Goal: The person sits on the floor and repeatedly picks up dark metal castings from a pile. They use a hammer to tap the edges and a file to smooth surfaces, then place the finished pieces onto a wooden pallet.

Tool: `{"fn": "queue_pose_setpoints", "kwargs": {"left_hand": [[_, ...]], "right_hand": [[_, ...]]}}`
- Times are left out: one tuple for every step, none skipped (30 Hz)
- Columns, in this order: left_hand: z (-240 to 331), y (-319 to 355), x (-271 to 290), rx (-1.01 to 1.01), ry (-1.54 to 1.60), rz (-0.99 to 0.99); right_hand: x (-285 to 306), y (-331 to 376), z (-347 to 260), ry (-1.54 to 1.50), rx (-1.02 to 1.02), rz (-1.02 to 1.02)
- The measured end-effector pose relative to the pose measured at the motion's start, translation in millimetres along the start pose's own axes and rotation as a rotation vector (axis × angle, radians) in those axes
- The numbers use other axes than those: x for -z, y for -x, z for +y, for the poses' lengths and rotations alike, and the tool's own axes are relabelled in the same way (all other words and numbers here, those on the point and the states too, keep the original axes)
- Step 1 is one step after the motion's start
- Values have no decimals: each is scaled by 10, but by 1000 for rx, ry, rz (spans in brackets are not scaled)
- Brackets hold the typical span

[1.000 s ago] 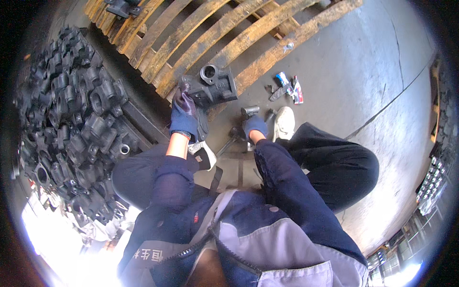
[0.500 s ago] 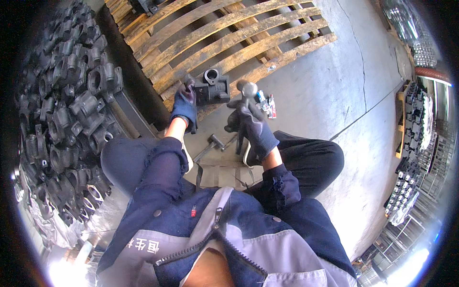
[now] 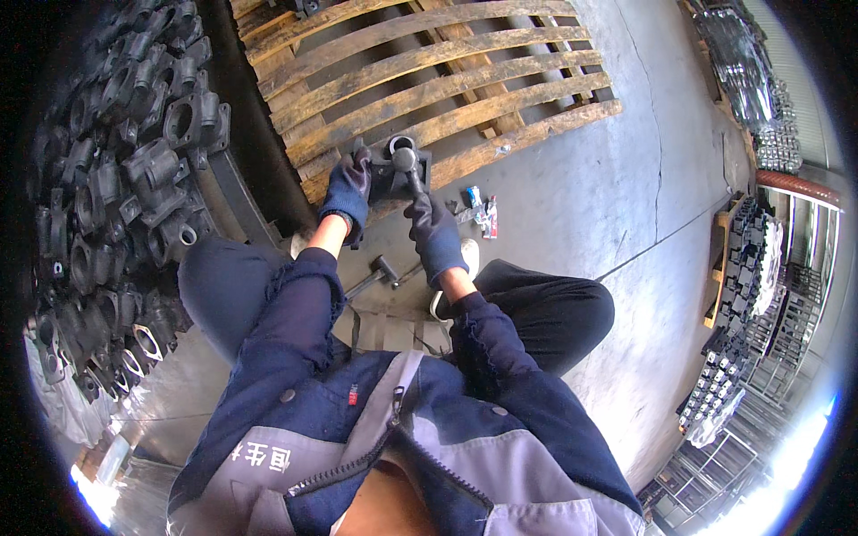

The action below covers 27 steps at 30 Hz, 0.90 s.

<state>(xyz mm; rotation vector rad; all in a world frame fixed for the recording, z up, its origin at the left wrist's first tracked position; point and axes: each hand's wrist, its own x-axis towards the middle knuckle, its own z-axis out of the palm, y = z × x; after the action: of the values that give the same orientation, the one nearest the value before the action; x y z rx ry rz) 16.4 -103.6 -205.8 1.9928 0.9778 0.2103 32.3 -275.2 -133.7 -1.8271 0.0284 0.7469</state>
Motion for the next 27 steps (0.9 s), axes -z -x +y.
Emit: {"fn": "queue_pose_setpoints", "kwargs": {"left_hand": [[-7,-29,-16,-36,40,44],[-55,-15,-10,0,20,18],[-95,-39,-9,37,-1,-8],[-44,-80,23,66,-17,-26],[12,9,59,73,-10,-33],[40,-12,61,70,-24,-33],[82,-33,63,64,-32,-38],[106,-41,66,57,-42,-43],[33,-24,33,80,-14,-48],[34,-18,8,29,29,-5],[34,-1,-18,-23,71,38],[41,-6,-47,-75,115,80],[-52,-57,-96,-30,-44,59],[-91,-14,-73,-8,-47,53],[-131,27,-46,13,-51,48],[-77,0,-21,23,-44,53],[-20,-12,-5,25,-26,56],[-12,-11,-8,43,-33,53],[44,-7,-31,51,-28,40],[53,-35,-21,61,-32,42],[-28,-72,-19,31,-121,-62],[10,-136,10,1,-88,-29],[33,-83,48,-17,-58,-24],[52,-31,90,-34,-28,-20],[173,-12,189,23,-28,-45],[162,-22,171,25,-41,-53],[136,-42,146,27,-54,-61]], "right_hand": [[49,-79,-29,0,15,-41],[43,-39,-95,-8,5,-81],[74,-10,-212,59,36,-115],[57,64,-396,10,-14,-85],[75,77,-368,-9,96,-49],[93,81,-331,-28,206,-13],[93,100,-286,-33,163,-10],[80,107,-209,-40,120,-7],[62,109,-150,-47,78,-4],[28,50,-156,8,-154,-72],[50,17,-125,-22,-130,-69],[79,-12,-116,-52,-106,-66],[73,-29,-231,29,-75,-72],[64,36,-361,107,-62,-65],[32,106,-427,36,-42,-32],[40,118,-415,39,3,-1],[43,142,-380,42,48,31],[42,145,-330,44,93,63],[72,57,-71,-98,13,1],[35,23,-113,59,-167,-40],[45,-26,-49,-15,-148,-26],[47,-67,-96,-17,-120,-29],[40,-33,-178,-17,-103,-19],[71,12,-307,56,-82,-11],[115,-20,-343,27,6,1],[126,0,-357,1,-3,12],[135,40,-361,-25,-12,22]]}}
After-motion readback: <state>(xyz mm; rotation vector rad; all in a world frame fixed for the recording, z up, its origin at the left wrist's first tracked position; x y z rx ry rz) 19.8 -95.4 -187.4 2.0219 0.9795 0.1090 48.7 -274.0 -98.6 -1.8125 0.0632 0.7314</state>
